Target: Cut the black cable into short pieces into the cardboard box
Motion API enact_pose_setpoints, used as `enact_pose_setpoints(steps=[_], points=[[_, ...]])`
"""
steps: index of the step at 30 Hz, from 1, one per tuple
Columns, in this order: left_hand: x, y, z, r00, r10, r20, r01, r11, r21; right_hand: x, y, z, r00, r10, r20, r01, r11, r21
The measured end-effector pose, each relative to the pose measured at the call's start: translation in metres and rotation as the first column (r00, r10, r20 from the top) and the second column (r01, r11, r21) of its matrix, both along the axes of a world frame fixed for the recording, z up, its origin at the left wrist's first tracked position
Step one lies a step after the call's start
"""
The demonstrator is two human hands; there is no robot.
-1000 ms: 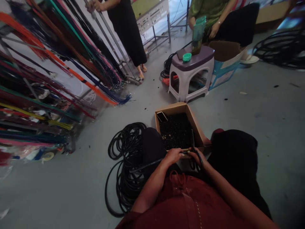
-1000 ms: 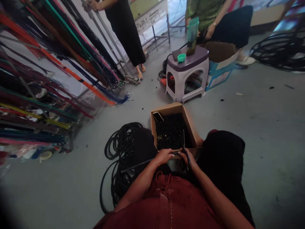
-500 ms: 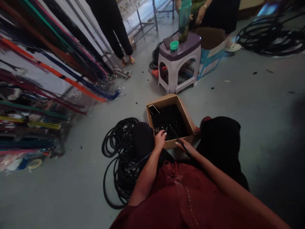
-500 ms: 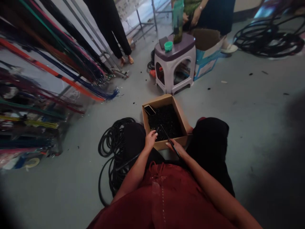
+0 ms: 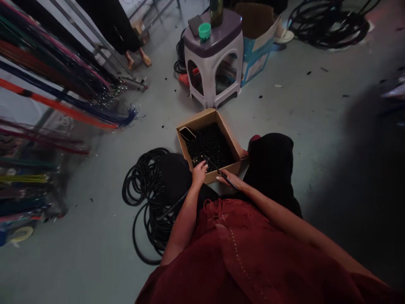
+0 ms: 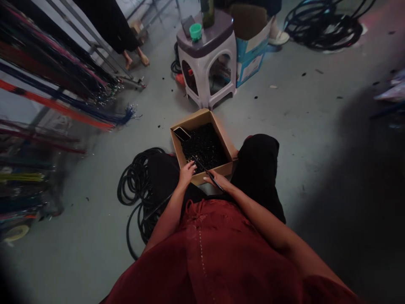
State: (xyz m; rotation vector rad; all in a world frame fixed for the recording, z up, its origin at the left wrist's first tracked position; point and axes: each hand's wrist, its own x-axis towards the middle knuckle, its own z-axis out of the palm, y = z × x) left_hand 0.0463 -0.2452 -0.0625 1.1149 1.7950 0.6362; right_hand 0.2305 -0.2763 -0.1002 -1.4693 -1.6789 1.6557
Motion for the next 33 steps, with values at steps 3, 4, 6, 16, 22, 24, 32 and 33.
enact_pose_setpoints(steps=[3,4,6,16,22,24,32,33], points=[[0.001,0.0,0.0,0.999,-0.043,0.007,0.043,0.999,-0.019,0.001,0.001,0.001,1.0,0.02,0.012,-0.02,1.0,0.01],[0.001,0.0,-0.001,0.998,-0.06,0.01,0.061,0.998,-0.023,0.001,0.001,0.001,1.0,0.027,0.014,-0.027,1.0,0.014],[0.001,0.0,-0.002,0.995,-0.097,0.013,0.098,0.995,-0.027,0.002,0.001,0.001,0.999,0.04,0.018,-0.041,0.999,0.019],[0.0,0.0,-0.002,0.978,-0.207,0.009,0.207,0.978,-0.039,0.004,-0.001,0.003,0.993,0.116,0.007,-0.117,0.993,0.029],[-0.004,0.0,0.002,0.958,-0.285,0.032,0.286,0.958,-0.037,0.004,0.0,0.006,0.992,0.12,0.041,-0.122,0.991,0.062],[-0.005,0.001,0.004,0.951,-0.307,0.044,0.309,0.95,-0.036,0.004,0.001,0.008,0.992,0.11,0.067,-0.116,0.99,0.086],[-0.004,0.0,0.004,0.942,-0.331,0.057,0.333,0.943,-0.025,0.005,0.003,0.014,0.979,0.088,0.184,-0.11,0.988,0.11],[-0.003,-0.001,0.003,0.943,-0.329,0.056,0.331,0.943,-0.024,0.005,0.003,0.014,0.976,0.089,0.197,-0.112,0.988,0.105]])
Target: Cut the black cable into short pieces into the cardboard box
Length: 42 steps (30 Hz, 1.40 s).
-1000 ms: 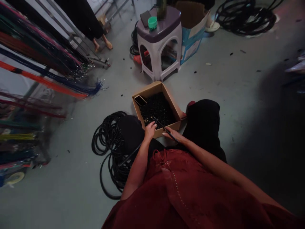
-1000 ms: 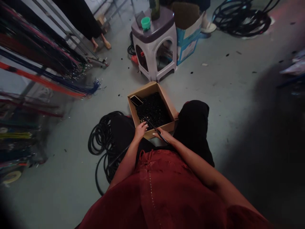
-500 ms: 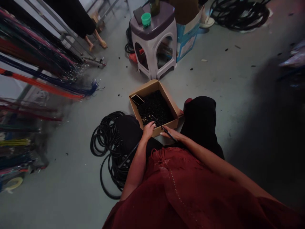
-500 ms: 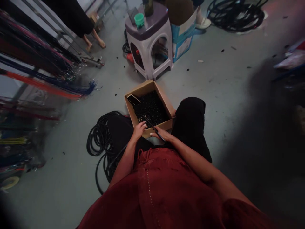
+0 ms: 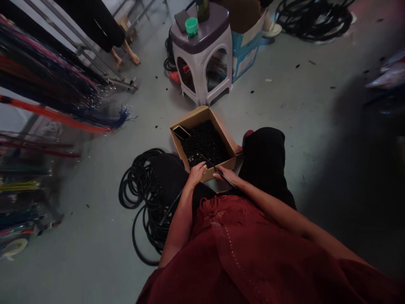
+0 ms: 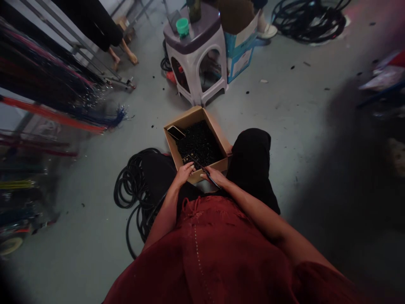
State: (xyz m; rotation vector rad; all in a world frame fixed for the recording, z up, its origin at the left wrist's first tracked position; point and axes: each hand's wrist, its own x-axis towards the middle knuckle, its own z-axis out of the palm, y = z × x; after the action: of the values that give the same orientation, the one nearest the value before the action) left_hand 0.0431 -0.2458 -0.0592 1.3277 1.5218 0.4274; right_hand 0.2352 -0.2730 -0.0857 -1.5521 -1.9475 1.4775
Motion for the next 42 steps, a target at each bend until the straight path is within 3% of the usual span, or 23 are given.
enact_pose_setpoints(steps=[10,31,42], points=[[0.002,-0.001,-0.006,0.999,0.021,-0.027,-0.021,1.0,0.015,-0.001,0.0,0.002,0.992,0.003,0.126,-0.002,1.0,-0.013],[0.001,0.001,-0.014,0.977,0.002,-0.215,0.02,0.995,0.098,-0.002,0.001,0.0,0.973,-0.009,0.23,0.017,0.999,-0.033],[0.003,0.001,-0.011,0.965,-0.003,-0.262,0.032,0.994,0.105,-0.003,-0.001,-0.003,0.975,-0.056,0.216,0.061,0.998,-0.015]])
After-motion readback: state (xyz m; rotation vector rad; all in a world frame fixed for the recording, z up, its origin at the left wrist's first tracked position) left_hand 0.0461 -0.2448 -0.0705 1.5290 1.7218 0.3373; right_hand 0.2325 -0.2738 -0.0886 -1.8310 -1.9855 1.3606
